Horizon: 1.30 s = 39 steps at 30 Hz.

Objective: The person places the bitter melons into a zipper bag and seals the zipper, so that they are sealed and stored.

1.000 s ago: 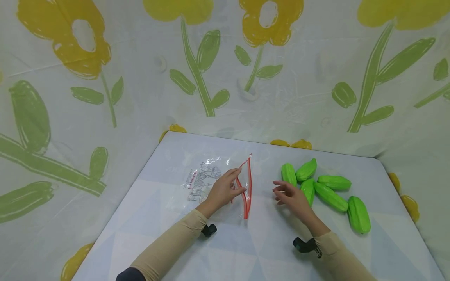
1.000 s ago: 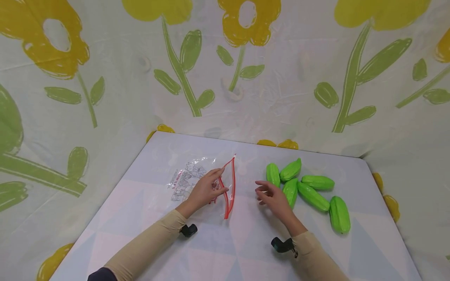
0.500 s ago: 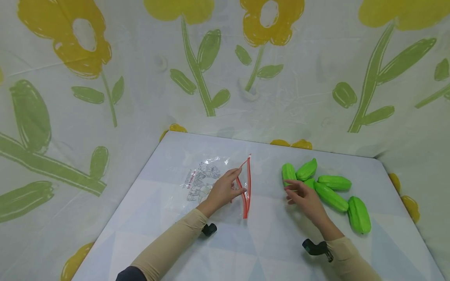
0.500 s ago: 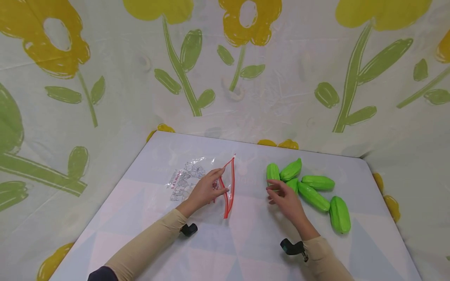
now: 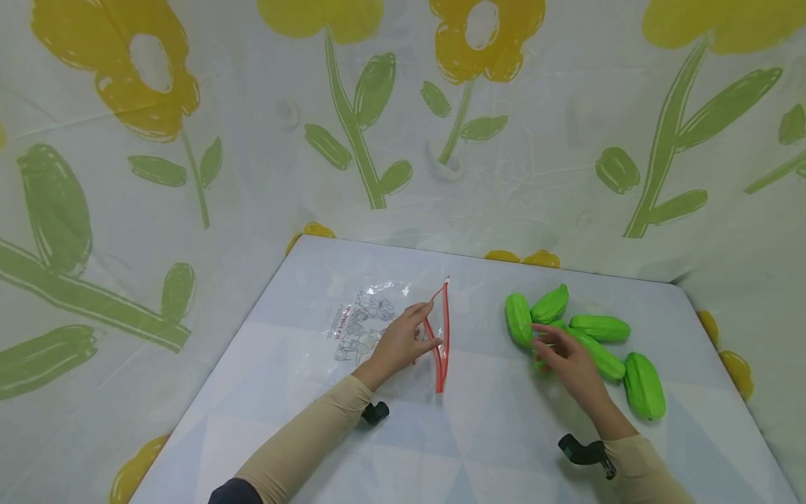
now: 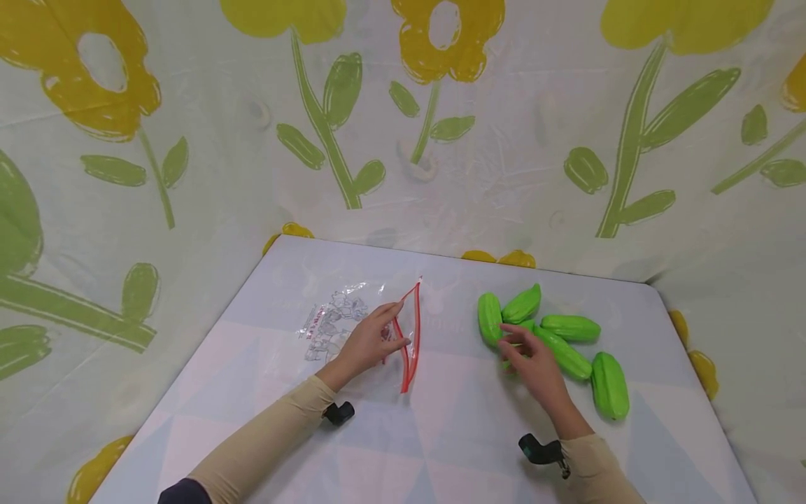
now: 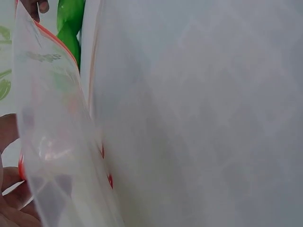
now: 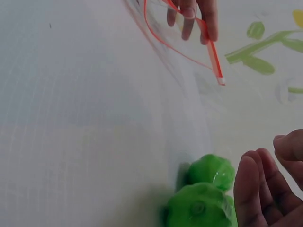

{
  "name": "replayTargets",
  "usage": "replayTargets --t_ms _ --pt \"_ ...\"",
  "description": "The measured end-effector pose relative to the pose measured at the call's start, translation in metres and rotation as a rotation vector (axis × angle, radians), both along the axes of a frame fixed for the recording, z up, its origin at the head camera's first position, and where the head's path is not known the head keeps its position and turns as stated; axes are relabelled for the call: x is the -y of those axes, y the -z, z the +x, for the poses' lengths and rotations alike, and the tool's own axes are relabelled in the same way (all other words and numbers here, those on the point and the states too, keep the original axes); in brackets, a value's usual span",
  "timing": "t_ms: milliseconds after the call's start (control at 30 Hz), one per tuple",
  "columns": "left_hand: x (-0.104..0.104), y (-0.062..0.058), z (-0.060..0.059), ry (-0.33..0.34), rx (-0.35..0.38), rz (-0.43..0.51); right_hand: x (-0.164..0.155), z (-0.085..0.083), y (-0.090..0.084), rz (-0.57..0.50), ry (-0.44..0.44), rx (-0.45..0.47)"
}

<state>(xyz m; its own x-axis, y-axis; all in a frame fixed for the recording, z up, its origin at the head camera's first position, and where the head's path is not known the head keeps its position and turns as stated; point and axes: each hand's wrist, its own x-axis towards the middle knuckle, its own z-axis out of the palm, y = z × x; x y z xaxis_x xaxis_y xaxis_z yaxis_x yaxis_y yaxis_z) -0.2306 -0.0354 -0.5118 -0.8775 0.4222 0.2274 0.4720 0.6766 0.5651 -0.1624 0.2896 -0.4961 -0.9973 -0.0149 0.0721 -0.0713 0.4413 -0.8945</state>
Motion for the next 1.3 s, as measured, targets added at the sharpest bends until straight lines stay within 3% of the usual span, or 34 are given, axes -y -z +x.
replayTargets --t_ms 200,467,767,1300 --pt "0.000 0.002 0.000 -0.005 -0.009 -0.012 -0.002 0.009 -0.007 0.092 0.051 -0.080" --pt "-0.001 0.001 0.000 -0.005 -0.024 0.000 -0.012 0.013 0.008 0.269 0.178 -0.147" --pt "-0.004 -0.001 0.000 -0.005 -0.023 0.001 -0.017 0.016 0.012 0.373 0.224 -0.061" --pt "-0.005 -0.002 0.002 -0.007 -0.017 -0.003 -0.015 0.016 0.010 0.393 0.180 0.087"
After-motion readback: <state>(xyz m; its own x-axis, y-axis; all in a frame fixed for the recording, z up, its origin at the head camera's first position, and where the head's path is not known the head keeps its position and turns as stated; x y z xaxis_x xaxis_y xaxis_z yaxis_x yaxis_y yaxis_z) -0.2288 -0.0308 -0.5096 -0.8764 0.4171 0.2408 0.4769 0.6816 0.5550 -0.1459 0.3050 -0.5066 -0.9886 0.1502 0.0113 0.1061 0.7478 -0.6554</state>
